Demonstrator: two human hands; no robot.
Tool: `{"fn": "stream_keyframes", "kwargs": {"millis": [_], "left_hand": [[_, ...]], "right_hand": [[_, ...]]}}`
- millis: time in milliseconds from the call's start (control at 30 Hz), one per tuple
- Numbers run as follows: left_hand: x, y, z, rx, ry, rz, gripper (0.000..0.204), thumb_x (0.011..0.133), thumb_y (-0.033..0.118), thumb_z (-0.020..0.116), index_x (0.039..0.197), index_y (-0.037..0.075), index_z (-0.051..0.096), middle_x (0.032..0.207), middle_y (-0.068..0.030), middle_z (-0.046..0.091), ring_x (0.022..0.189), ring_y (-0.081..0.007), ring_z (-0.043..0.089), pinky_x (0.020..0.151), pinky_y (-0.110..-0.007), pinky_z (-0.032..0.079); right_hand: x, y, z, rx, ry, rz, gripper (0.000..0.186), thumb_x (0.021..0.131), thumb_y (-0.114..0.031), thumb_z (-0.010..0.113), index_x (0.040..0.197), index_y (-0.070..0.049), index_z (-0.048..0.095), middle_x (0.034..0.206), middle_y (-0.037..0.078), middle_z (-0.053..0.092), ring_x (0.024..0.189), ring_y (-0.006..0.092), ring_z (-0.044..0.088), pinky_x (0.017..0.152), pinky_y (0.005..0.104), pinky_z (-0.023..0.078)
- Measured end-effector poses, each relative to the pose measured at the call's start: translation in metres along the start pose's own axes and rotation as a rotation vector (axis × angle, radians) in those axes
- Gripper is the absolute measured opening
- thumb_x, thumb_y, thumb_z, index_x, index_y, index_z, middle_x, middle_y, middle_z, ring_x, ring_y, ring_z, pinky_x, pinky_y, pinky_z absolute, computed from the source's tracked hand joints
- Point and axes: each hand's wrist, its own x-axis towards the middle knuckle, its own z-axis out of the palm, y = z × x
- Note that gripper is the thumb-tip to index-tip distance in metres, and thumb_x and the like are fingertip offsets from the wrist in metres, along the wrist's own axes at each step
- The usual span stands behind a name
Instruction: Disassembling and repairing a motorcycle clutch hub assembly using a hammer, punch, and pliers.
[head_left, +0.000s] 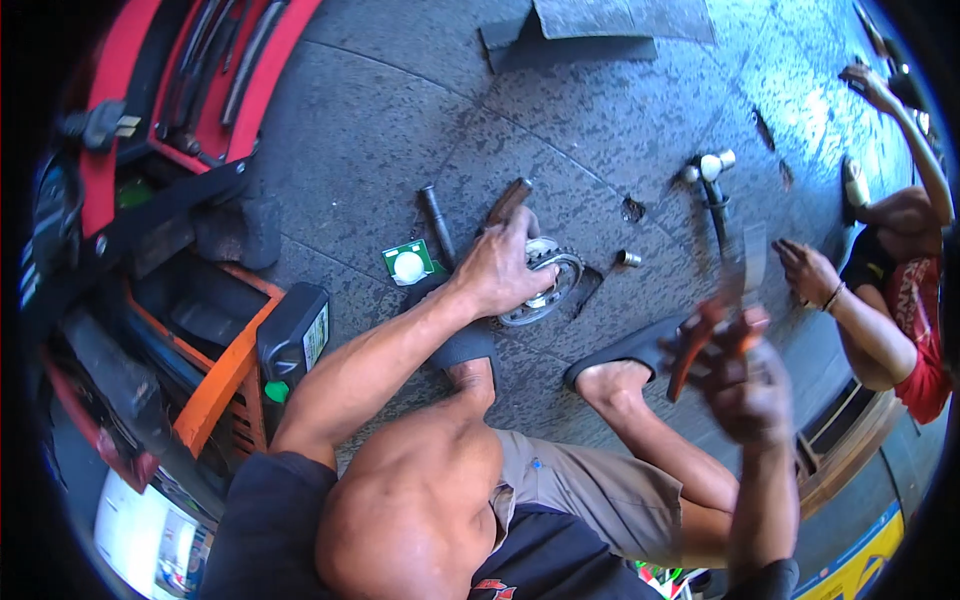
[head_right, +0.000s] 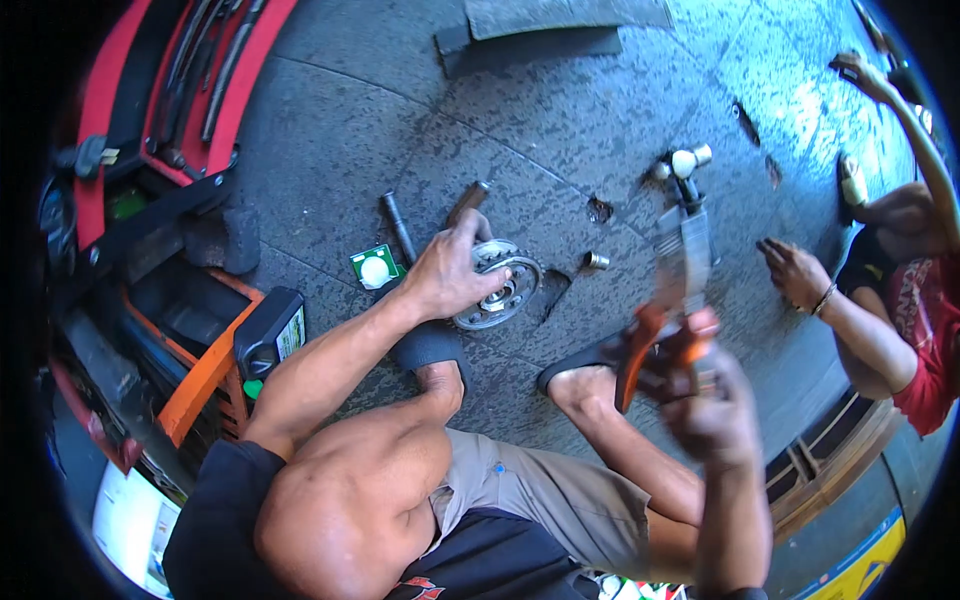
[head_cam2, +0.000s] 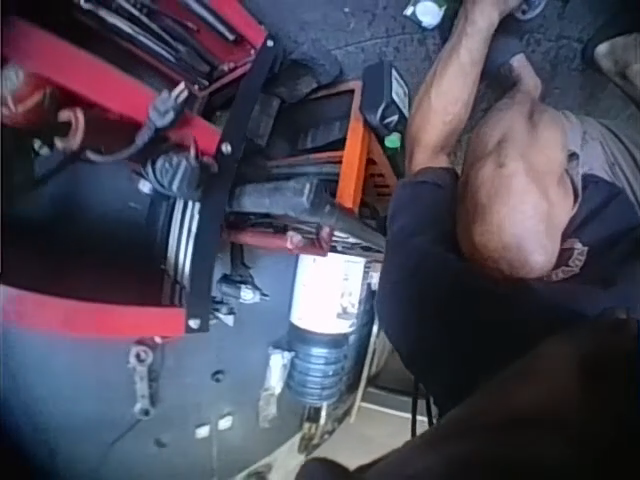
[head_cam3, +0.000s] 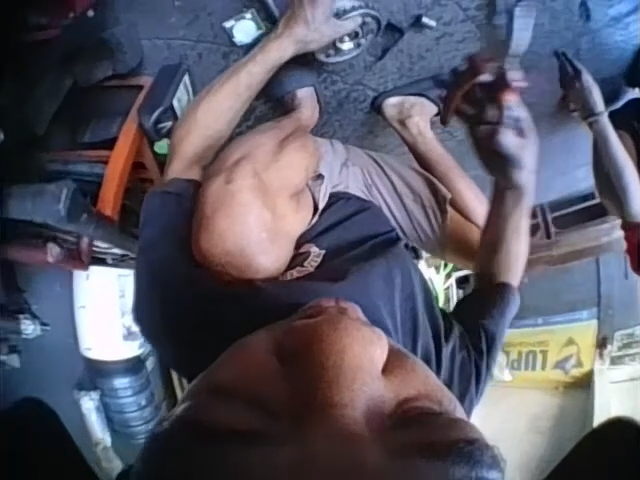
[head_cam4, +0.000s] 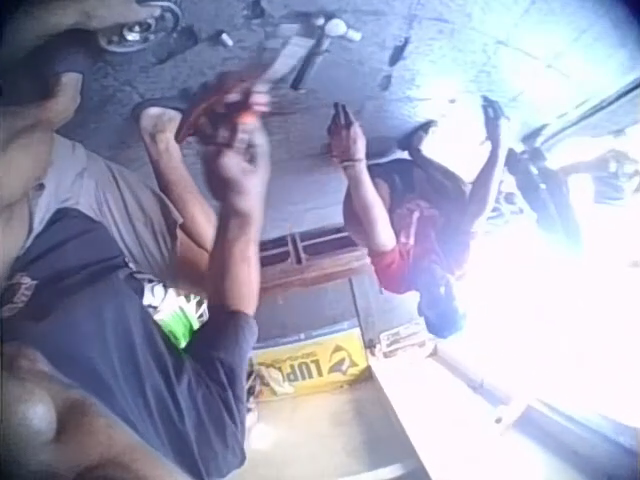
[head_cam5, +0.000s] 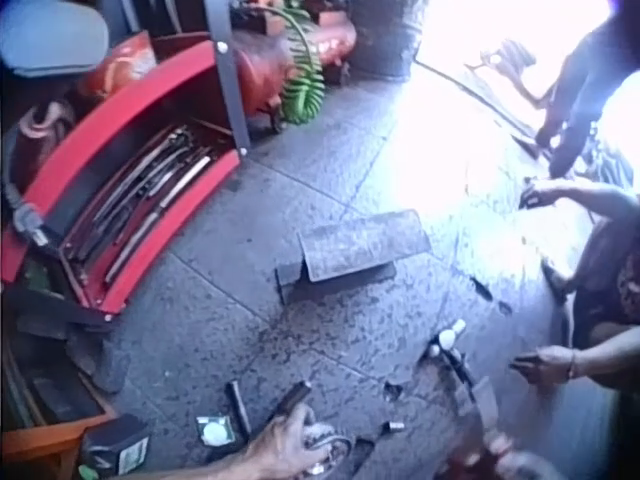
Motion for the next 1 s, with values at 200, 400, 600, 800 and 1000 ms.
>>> {"fn": "stream_keyframes", "kwargs": {"millis": [200, 400, 600, 800, 1000], "left_hand": [[0.005, -0.008, 0.025, -0.060, -0.001, -0.039, 0.065, 0.082, 0.032, 0.075, 0.131, -0.007, 0.058, 0.125, -0.0278, 0.062, 0.118, -0.0405, 0.063, 0.103, -0.044, 0.049], [-0.001, -0.010, 0.025, -0.095, 0.014, -0.074, 0.062, 0.084, 0.032, 0.074, 0.130, -0.007, 0.057, 0.124, -0.0277, 0.061, 0.118, -0.0404, 0.062, 0.103, -0.045, 0.048], [-0.014, -0.010, 0.036, -0.150, 0.069, 0.006, 0.060, 0.088, 0.034, 0.070, 0.130, -0.006, 0.055, 0.122, -0.0270, 0.058, 0.114, -0.0425, 0.061, 0.100, -0.047, 0.048], [-0.020, -0.010, 0.043, -0.155, 0.085, 0.018, 0.060, 0.091, 0.035, 0.069, 0.132, -0.006, 0.052, 0.121, -0.0268, 0.054, 0.112, -0.0432, 0.059, 0.098, -0.048, 0.048], [-0.023, -0.008, 0.052, -0.123, 0.102, 0.070, 0.060, 0.093, 0.035, 0.067, 0.133, -0.006, 0.050, 0.123, -0.0272, 0.051, 0.111, -0.0437, 0.058, 0.098, -0.048, 0.048]], "right_hand": [[0.005, 0.123, -0.004, -1.037, 0.025, 0.264, 0.052, 0.077, -0.005, 0.061, 0.128, 0.006, 0.057, 0.112, 0.014, 0.062, 0.105, 0.0274, 0.058, 0.094, 0.0348, 0.045], [0.027, 0.136, -0.001, -1.193, -0.037, 0.240, 0.037, 0.074, -0.007, 0.062, 0.109, 0.004, 0.057, 0.100, 0.021, 0.060, 0.098, 0.0330, 0.059, 0.087, 0.0416, 0.045], [0.042, 0.132, 0.007, -1.346, -0.061, 0.235, 0.025, 0.075, -0.009, 0.061, 0.095, 0.005, 0.054, 0.095, 0.026, 0.061, 0.093, 0.0419, 0.061, 0.085, 0.0476, 0.046], [0.040, 0.127, 0.015, -1.370, -0.020, 0.376, 0.028, 0.077, -0.010, 0.060, 0.100, 0.005, 0.057, 0.090, 0.027, 0.064, 0.091, 0.0418, 0.064, 0.083, 0.0482, 0.048], [0.043, 0.123, 0.010, -1.337, -0.079, 0.405, 0.031, 0.078, -0.011, 0.061, 0.105, 0.004, 0.059, 0.088, 0.027, 0.065, 0.090, 0.0388, 0.067, 0.082, 0.0470, 0.049]]}}
